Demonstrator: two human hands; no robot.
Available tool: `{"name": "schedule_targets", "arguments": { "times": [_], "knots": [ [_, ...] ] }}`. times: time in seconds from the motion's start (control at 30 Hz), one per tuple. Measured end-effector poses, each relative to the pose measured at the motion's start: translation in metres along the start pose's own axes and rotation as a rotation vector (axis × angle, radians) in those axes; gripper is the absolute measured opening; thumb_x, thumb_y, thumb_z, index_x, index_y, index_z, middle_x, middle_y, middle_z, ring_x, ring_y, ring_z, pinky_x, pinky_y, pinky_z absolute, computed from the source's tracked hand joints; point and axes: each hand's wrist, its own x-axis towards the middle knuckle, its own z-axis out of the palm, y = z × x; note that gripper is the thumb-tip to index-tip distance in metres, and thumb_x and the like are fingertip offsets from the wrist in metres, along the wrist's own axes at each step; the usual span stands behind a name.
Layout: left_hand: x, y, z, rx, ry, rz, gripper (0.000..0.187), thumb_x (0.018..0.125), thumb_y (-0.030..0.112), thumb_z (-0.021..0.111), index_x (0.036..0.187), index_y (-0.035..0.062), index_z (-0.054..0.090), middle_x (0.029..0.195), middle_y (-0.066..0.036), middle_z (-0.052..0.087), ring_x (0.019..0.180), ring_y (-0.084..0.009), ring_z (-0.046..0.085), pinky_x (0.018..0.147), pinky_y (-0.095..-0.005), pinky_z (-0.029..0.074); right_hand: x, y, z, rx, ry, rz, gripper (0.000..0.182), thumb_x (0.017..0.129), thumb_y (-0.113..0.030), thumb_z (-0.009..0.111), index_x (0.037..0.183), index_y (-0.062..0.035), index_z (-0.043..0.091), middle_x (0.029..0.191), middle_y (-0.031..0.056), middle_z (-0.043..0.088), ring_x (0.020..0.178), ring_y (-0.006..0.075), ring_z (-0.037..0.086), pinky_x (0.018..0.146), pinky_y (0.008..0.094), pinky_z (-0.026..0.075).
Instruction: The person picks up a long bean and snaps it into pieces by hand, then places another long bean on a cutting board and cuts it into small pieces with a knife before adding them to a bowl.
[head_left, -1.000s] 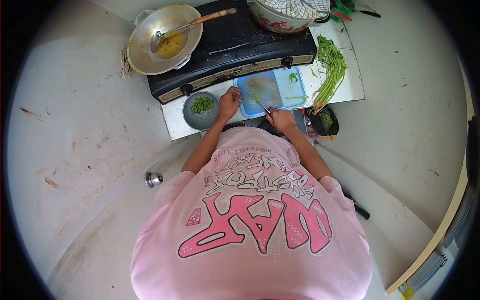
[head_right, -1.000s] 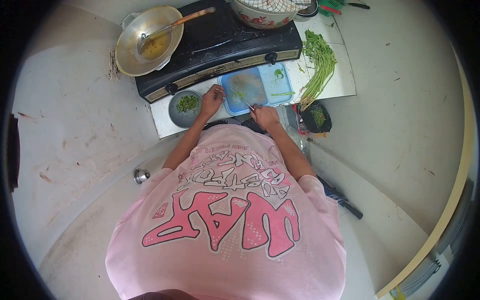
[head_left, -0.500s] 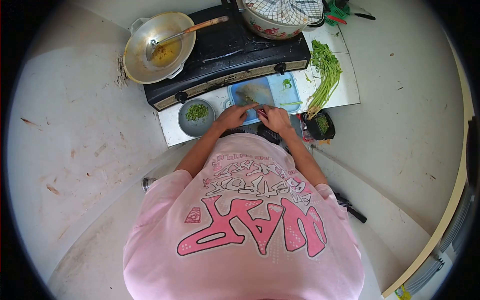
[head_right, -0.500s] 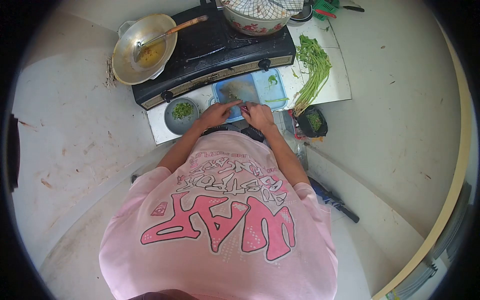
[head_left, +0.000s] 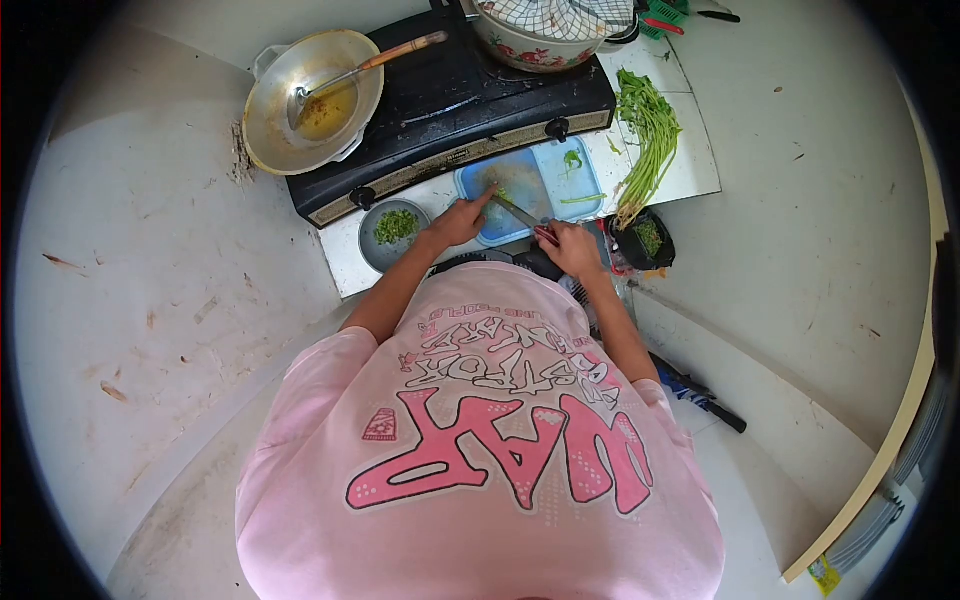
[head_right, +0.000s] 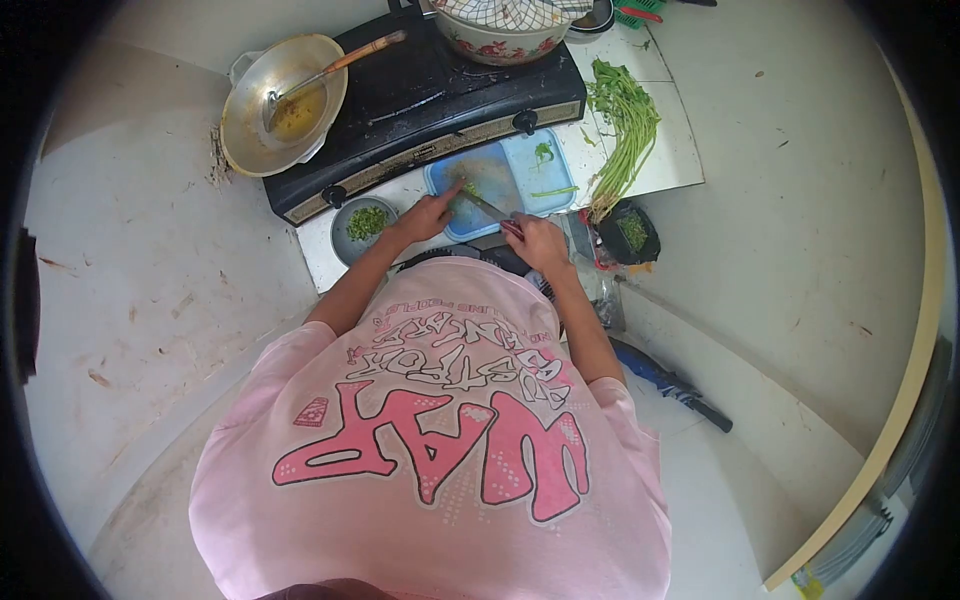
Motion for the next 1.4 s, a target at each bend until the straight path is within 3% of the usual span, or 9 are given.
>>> {"name": "schedule_targets", "arguments": {
  "times": [0.17,0.27,0.37,0.47,0.67,0.77,0.97,1.13,1.4],
  "knots": [
    [-0.017,0.035,-0.006,0.002,-0.023,-0.045,0.079,0.096,0.008,0.058,0.165,0.0251,0.023,0.084,-0.028,0.070,0.080,-0.0441,0.070,0.079,-0.0525,0.056,-0.002,-0.003,0.004,0.014,0.023,0.075,0.031,0.091,-0.036,0.070,0.092,-0.0052,0.068,0.084,0.0199,0.073,0.080,0.0398,0.072,0.072,0.0510,0.056],
    [-0.019,0.034,0.005,-0.003,0.008,0.224,0.078,0.096,0.007,0.061,0.164,0.0224,0.027,0.076,-0.026,0.066,0.072,-0.0425,0.068,0.074,-0.0506,0.053,-0.001,-0.016,0.004,0.046,0.052,0.081,0.030,0.090,-0.035,0.072,0.091,-0.0050,0.069,0.083,0.0198,0.073,0.079,0.0400,0.072,0.072,0.0505,0.056],
    [-0.023,0.036,0.005,-0.042,-0.016,0.190,0.074,0.096,0.004,0.060,0.162,0.0239,0.033,0.078,-0.026,0.067,0.073,-0.0426,0.068,0.074,-0.0501,0.052,-0.001,-0.020,0.006,0.054,0.087,0.065,0.030,0.088,-0.034,0.074,0.089,-0.0048,0.069,0.082,0.0193,0.073,0.079,0.0399,0.072,0.072,0.0500,0.056],
    [-0.021,0.019,0.010,-0.085,0.083,0.164,0.074,0.095,0.004,0.061,0.162,0.0210,0.033,0.079,-0.027,0.067,0.074,-0.0431,0.068,0.074,-0.0509,0.052,-0.003,-0.019,0.007,0.057,0.093,0.064,0.029,0.088,-0.033,0.074,0.088,-0.0043,0.070,0.082,0.0187,0.073,0.078,0.0395,0.072,0.073,0.0497,0.056],
    [-0.016,0.006,0.002,-0.096,0.077,0.041,0.072,0.094,0.004,0.060,0.161,0.0110,0.033,0.087,-0.029,0.069,0.078,-0.0447,0.069,0.076,-0.0516,0.053,-0.012,-0.011,0.005,0.042,0.071,0.098,0.031,0.088,-0.034,0.074,0.089,-0.0041,0.070,0.083,0.0189,0.073,0.078,0.0398,0.072,0.074,0.0494,0.056],
    [-0.014,0.015,0.004,-0.155,0.078,-0.040,0.072,0.094,0.005,0.061,0.161,0.0169,0.035,0.090,-0.028,0.069,0.080,-0.0440,0.069,0.077,-0.0512,0.053,-0.012,-0.013,-0.001,0.064,0.069,0.124,0.031,0.088,-0.035,0.074,0.089,-0.0040,0.071,0.084,0.0192,0.074,0.079,0.0399,0.072,0.075,0.0494,0.056],
    [-0.017,0.050,0.007,-0.069,-0.037,0.152,0.071,0.097,0.008,0.061,0.160,0.0300,0.038,0.098,-0.025,0.071,0.085,-0.0420,0.070,0.081,-0.0507,0.054,-0.008,-0.005,0.002,0.060,0.069,0.121,0.030,0.087,-0.033,0.074,0.089,-0.0039,0.071,0.085,0.0192,0.074,0.080,0.0394,0.072,0.075,0.0497,0.056],
    [-0.015,0.036,0.016,-0.007,0.049,-0.030,0.069,0.096,0.013,0.061,0.159,0.0275,0.038,0.099,-0.026,0.071,0.090,-0.0429,0.070,0.083,-0.0524,0.055,-0.007,0.010,-0.001,0.012,0.041,0.063,0.029,0.086,-0.034,0.074,0.088,-0.0047,0.072,0.083,0.0197,0.074,0.079,0.0395,0.072,0.074,0.0501,0.056],
    [-0.020,0.030,0.016,-0.024,0.252,-0.178,0.063,0.096,0.016,0.062,0.155,0.0176,0.041,0.087,-0.026,0.072,0.084,-0.0468,0.070,0.079,-0.0564,0.056,-0.005,0.031,-0.002,0.292,-0.067,0.118,0.038,0.093,-0.039,0.071,0.095,-0.0016,0.076,0.074,0.0206,0.071,0.070,0.0373,0.070,0.068,0.0441,0.055]
  ]
}}
